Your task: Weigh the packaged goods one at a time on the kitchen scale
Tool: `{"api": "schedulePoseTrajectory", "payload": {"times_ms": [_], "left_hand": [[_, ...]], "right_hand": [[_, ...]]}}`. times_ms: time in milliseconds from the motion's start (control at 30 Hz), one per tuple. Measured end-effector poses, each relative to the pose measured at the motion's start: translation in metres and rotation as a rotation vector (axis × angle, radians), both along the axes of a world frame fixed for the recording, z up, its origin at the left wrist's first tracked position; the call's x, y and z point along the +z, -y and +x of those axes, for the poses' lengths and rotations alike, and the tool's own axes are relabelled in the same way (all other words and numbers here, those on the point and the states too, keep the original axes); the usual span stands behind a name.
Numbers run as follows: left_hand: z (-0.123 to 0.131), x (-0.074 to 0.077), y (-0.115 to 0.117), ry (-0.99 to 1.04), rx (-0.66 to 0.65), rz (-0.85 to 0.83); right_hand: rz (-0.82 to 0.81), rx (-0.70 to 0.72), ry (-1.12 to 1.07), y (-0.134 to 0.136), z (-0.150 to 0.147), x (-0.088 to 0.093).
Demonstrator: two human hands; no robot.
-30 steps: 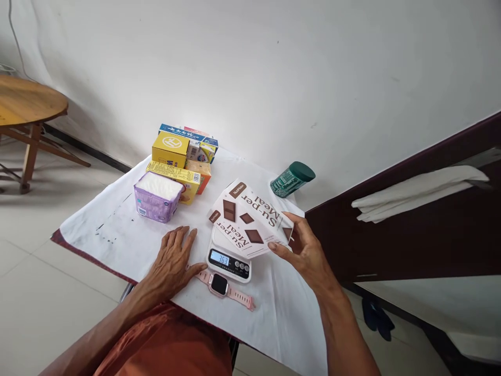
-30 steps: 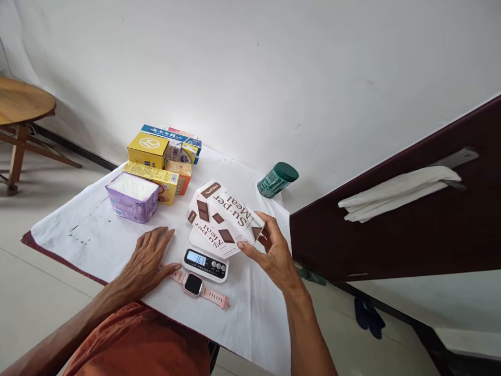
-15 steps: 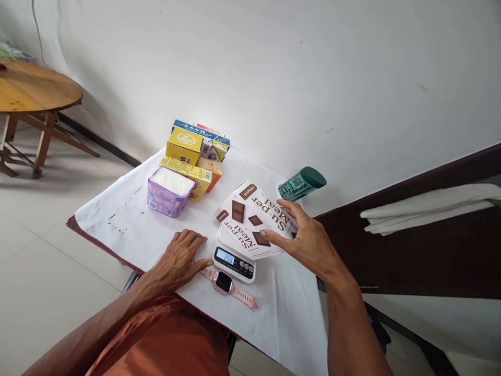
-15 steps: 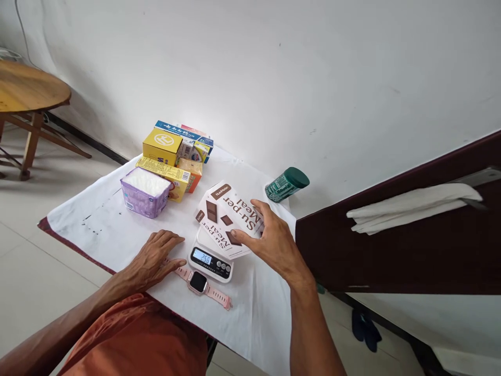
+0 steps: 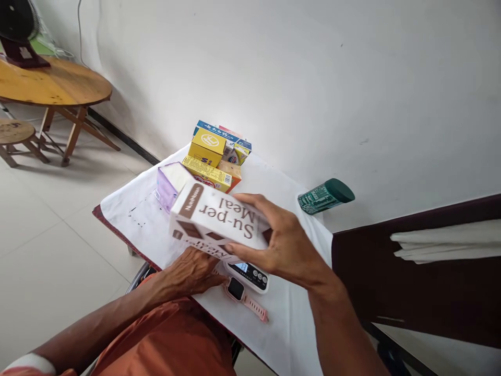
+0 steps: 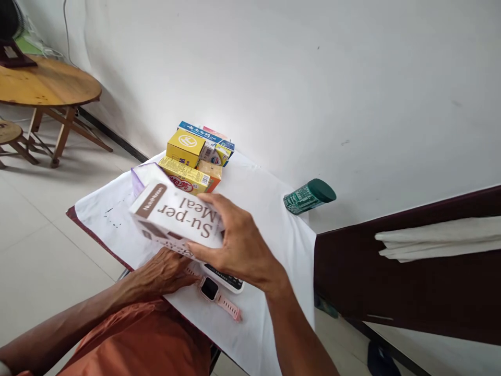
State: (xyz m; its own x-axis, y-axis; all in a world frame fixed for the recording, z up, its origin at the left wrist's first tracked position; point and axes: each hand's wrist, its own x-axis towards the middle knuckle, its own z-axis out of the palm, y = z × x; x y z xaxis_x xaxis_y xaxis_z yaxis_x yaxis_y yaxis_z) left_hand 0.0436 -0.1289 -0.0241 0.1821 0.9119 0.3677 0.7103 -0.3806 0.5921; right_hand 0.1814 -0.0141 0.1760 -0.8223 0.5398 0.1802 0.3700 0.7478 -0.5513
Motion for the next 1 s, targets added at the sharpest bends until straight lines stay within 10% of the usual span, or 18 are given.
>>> {"api": "schedulePoseTrajectory", "payload": {"times_ms": [567, 833, 1000], "left_hand": [[-0.002, 0.001, 0.004, -0.023, -0.011, 0.012], [-0.005, 0.014, 0.003, -0.01, -0.009, 0.145], [-0.008, 0.008, 0.001, 0.001, 0.063, 0.128]], "right_hand": [[0.041, 0.376, 0.092, -0.037, -0.051, -0.006], [0.007, 0.296, 0.103, -0.064, -0.037, -0.038], [-0.103, 0.184, -0.023, -0.071, -0.008, -0.027]]}}
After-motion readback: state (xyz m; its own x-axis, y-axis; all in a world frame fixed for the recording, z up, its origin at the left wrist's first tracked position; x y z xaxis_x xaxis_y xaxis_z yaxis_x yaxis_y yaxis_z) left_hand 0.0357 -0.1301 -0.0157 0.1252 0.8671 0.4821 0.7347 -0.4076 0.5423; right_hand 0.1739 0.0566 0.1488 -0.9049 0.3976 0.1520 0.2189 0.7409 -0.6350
